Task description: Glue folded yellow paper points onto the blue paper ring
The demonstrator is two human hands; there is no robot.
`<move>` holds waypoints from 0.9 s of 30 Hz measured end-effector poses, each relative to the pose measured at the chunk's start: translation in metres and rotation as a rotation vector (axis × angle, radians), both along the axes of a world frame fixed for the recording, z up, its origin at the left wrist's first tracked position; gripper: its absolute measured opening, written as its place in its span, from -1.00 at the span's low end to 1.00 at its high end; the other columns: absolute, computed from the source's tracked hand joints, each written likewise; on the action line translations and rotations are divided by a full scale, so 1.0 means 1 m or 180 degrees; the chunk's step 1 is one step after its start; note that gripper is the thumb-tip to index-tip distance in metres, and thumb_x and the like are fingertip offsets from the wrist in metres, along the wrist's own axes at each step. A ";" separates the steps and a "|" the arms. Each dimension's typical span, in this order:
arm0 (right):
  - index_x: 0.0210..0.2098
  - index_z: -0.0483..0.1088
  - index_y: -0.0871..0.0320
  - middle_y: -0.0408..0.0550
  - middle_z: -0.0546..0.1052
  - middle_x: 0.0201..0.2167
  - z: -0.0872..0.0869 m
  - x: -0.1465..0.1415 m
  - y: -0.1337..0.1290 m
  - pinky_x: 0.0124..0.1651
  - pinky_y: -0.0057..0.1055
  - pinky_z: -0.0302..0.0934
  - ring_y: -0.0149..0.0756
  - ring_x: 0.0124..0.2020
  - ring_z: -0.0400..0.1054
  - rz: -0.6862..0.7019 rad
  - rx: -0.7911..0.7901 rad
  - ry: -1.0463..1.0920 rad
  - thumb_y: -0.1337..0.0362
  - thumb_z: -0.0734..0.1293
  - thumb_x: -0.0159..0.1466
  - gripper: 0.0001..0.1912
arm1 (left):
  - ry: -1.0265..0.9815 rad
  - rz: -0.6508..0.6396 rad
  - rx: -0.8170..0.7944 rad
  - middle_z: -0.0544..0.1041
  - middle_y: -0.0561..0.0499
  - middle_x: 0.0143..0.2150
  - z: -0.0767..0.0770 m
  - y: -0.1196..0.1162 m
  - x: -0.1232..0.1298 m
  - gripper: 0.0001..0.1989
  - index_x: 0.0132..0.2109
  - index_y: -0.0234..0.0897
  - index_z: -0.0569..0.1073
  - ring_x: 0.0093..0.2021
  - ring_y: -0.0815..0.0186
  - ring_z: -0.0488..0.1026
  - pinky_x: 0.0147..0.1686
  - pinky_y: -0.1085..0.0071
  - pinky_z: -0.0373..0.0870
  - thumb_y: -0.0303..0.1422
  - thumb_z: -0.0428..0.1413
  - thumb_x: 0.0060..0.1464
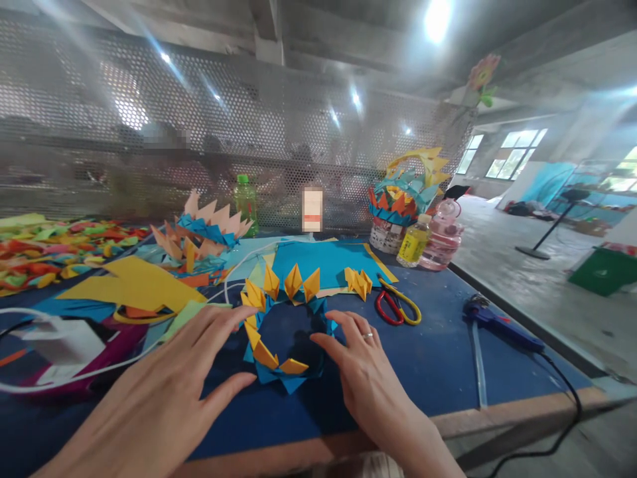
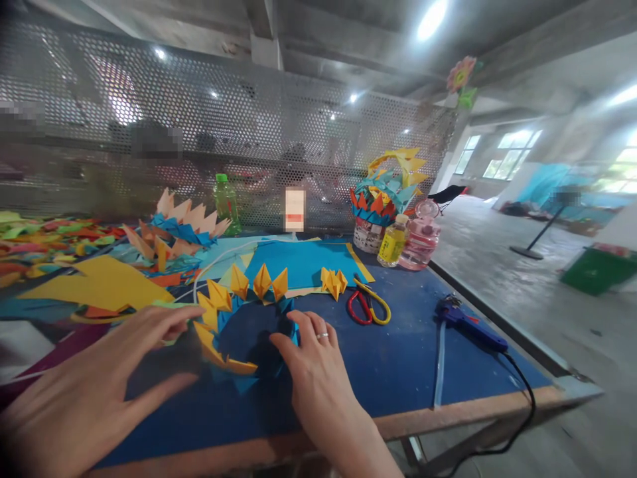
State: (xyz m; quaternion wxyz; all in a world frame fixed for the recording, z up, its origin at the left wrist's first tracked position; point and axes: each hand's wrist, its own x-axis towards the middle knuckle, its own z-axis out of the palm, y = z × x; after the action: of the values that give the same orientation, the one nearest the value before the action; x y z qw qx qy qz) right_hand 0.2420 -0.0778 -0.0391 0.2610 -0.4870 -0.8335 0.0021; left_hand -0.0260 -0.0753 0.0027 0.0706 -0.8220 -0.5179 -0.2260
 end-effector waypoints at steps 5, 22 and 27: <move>-0.08 0.47 0.06 0.08 0.33 0.22 0.001 -0.001 0.006 0.16 0.11 0.19 0.05 0.26 0.12 0.0050 0.0003 -0.0139 0.65 0.15 0.23 -0.53 | -0.0136 -0.0560 0.0027 0.34 -0.08 0.30 0.002 0.005 0.010 -0.48 0.32 0.05 0.17 0.17 0.06 0.46 -0.01 0.24 0.50 -0.31 0.05 0.26; -0.18 0.43 0.05 -0.12 0.57 -0.06 0.010 -0.006 -0.010 0.16 -0.23 -0.08 -0.19 0.13 0.24 0.0039 0.1439 -0.0106 0.56 0.22 0.22 -0.68 | -0.0314 -0.1345 -0.0260 0.59 0.01 -0.12 0.029 0.004 0.005 -0.73 -0.10 -0.15 0.51 -0.11 0.31 0.56 -0.18 0.53 0.45 -0.52 -0.04 0.27; -0.16 0.45 0.03 -0.12 0.56 -0.04 0.002 -0.019 0.004 0.19 -0.16 -0.09 -0.16 0.12 0.29 -0.0145 0.1182 0.0215 0.50 0.25 0.30 -0.74 | -0.0230 -0.1156 -0.0489 0.57 0.02 -0.17 0.037 0.030 0.002 -0.73 -0.17 -0.17 0.55 -0.17 0.34 0.54 -0.13 0.46 0.44 -0.51 -0.04 0.27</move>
State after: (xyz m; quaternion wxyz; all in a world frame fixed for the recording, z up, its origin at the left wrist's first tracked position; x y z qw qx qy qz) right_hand 0.2234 -0.0740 -0.0370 0.3742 -0.4489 -0.7990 -0.1413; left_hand -0.0242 -0.0456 0.0393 -0.0530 -0.8962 -0.3791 -0.2242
